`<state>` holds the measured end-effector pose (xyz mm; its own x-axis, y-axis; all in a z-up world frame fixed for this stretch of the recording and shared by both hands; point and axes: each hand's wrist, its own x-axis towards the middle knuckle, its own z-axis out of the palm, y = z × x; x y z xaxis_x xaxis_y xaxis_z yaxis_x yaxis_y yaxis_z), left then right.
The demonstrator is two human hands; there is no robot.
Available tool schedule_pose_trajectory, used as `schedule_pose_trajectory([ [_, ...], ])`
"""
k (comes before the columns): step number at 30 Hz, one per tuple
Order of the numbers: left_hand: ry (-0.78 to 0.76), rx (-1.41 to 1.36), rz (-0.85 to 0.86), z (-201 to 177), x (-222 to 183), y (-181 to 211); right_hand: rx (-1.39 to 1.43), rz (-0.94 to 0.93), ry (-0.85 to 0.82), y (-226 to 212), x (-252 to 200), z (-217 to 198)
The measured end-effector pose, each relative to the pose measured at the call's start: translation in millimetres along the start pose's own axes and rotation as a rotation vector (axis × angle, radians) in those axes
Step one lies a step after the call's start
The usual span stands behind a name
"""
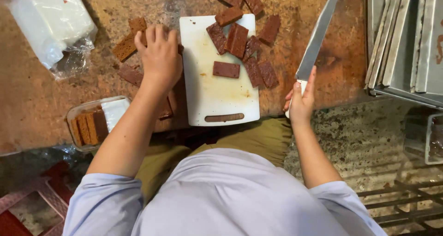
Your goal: Cutting brownies into rectangular pieces and wrapping them individually in plastic film
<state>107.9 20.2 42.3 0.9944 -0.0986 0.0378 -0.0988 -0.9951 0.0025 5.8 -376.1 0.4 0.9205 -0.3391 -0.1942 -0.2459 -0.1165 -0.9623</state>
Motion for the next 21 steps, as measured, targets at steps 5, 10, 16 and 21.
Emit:
schedule_pose_trajectory([
  [5, -0.175, -0.394, 0.080, -0.5, 55.4, 51.6, 0.061, 0.030, 0.015, 2.4, 3.7, -3.0],
  [10, -0.251, -0.524, -0.065, 6.3, 85.7, 92.1, 0.091, 0.068, 0.039, -8.1, 4.4, -2.6],
  [16, -0.020, -0.212, 0.092, 37.1, 114.4, 91.2, 0.091, 0.051, 0.031, -3.8, 3.3, -2.8],
  [21, -0.603, -1.491, -0.442, -75.7, 52.3, 73.7, 0.106, 0.030, 0.028, -0.5, 4.7, -3.5],
])
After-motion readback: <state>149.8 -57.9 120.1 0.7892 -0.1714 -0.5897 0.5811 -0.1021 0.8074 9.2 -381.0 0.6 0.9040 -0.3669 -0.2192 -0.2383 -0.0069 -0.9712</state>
